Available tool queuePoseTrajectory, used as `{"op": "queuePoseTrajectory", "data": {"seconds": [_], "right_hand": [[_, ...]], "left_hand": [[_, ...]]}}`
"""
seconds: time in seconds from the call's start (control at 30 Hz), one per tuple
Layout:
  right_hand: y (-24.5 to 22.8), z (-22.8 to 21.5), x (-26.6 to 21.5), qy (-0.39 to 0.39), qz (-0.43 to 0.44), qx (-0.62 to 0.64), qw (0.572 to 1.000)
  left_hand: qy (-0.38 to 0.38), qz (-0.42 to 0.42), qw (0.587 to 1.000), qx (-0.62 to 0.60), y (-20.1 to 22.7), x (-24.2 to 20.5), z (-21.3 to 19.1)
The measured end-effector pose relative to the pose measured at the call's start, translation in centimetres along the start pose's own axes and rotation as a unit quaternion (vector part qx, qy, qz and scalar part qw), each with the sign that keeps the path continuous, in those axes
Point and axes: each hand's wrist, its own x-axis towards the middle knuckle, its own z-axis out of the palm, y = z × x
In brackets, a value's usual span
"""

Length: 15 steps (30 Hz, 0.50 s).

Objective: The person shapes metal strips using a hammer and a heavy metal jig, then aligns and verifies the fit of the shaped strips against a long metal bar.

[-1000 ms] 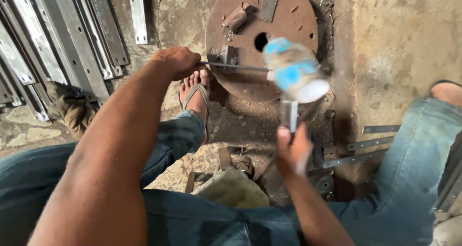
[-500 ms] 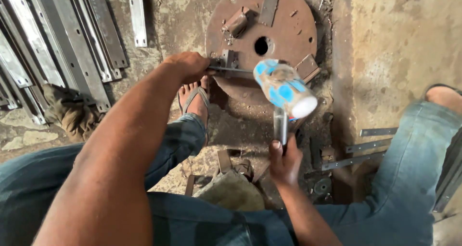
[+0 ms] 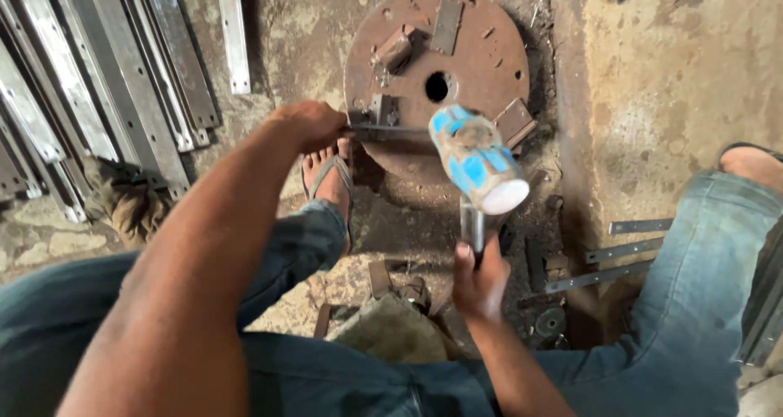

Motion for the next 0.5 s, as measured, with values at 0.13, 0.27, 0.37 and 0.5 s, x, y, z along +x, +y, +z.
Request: {"op": "queuePoseTrajectory", "data": {"seconds": [0.13,0.27,0.37,0.5], "right_hand": [[0.3,2.1,1.6,-0.034,0.060,-0.039,0.997],[-0.5,2.3,3.0,-0.071,0.106,-0.036,0.991],[-0.8,0.5,0.1,-0.052,0.096,-0.010,0.994],[0.0,0.9,-0.3,-0.020,0.016,0.021,0.999]], "left_hand": [[-0.016,-0.018,1.000,0.012,-0.6,0.3,0.6],[0.029,-0.013,0.999,0.023,-1.3,0.5,0.7],[0.029,-0.013,0.999,0.021,-1.7,0.1,2.1],[0.037,-0.006,0.999,0.015,-2.6,0.3,1.9]]}}
